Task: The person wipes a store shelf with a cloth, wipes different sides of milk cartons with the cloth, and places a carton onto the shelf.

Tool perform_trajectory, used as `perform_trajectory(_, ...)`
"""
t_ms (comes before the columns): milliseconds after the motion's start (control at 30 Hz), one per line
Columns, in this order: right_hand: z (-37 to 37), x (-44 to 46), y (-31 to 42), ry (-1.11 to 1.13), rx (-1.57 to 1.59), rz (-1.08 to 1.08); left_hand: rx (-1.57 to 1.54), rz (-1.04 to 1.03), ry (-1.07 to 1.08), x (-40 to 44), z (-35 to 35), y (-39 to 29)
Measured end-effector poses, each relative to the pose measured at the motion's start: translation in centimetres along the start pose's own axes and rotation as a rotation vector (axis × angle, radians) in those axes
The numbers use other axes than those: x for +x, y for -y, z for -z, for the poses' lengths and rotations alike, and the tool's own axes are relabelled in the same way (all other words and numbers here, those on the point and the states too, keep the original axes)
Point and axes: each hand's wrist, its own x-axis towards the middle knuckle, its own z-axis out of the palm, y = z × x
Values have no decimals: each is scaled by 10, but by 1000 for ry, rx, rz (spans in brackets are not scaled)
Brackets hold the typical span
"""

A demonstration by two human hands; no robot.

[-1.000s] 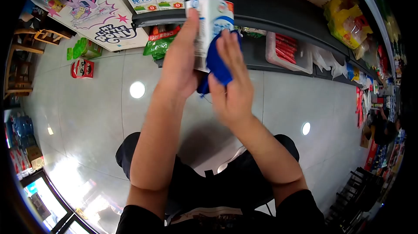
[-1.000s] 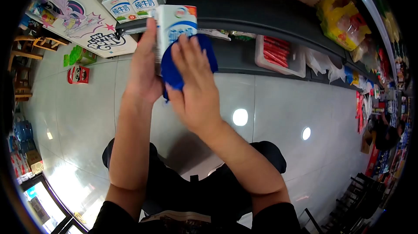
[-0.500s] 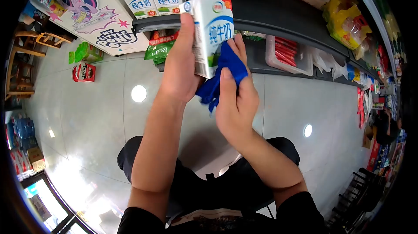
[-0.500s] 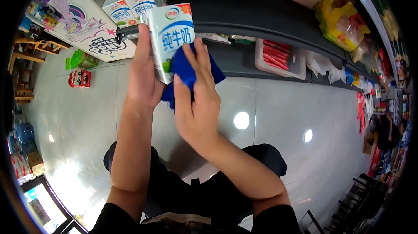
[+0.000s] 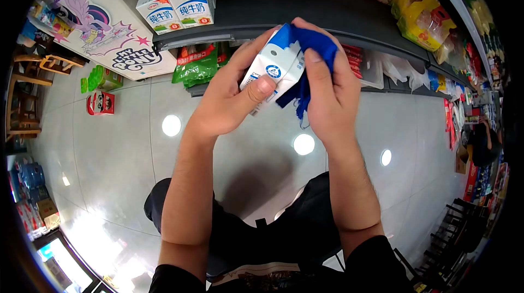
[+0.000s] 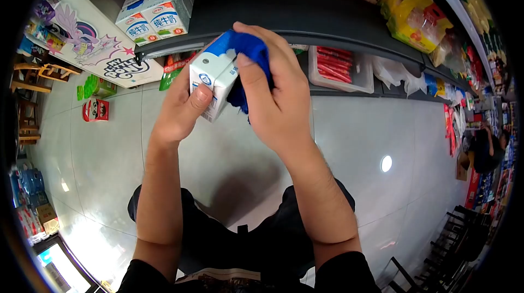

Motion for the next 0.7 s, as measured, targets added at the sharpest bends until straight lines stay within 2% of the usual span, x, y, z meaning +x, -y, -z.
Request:
perform_trajectory(67, 3, 0, -2, 41, -126, 116, 98, -118, -12, 4, 2, 5)
perform_trajectory(233, 8, 2, 2, 122, -240, 274, 217, -186, -42, 4, 3, 3)
perform_trajectory(333, 9, 3, -2, 108, -29, 114, 195, -155, -43, 4, 3, 2)
perform_trajectory(433, 6, 3, -5, -15, 175, -184, 185, -146, -5, 2, 6, 2)
perform_trajectory(567, 15, 8, -1, -44, -20, 62, 40, -86, 52, -3, 6, -4)
perform_trajectory(600, 14, 6, 8, -52, -12, -27, 28, -66, 67, -4, 7, -4)
perform_trajectory(700, 10, -3, 6, 120, -6, -29, -6, -7, 83, -8, 8, -4)
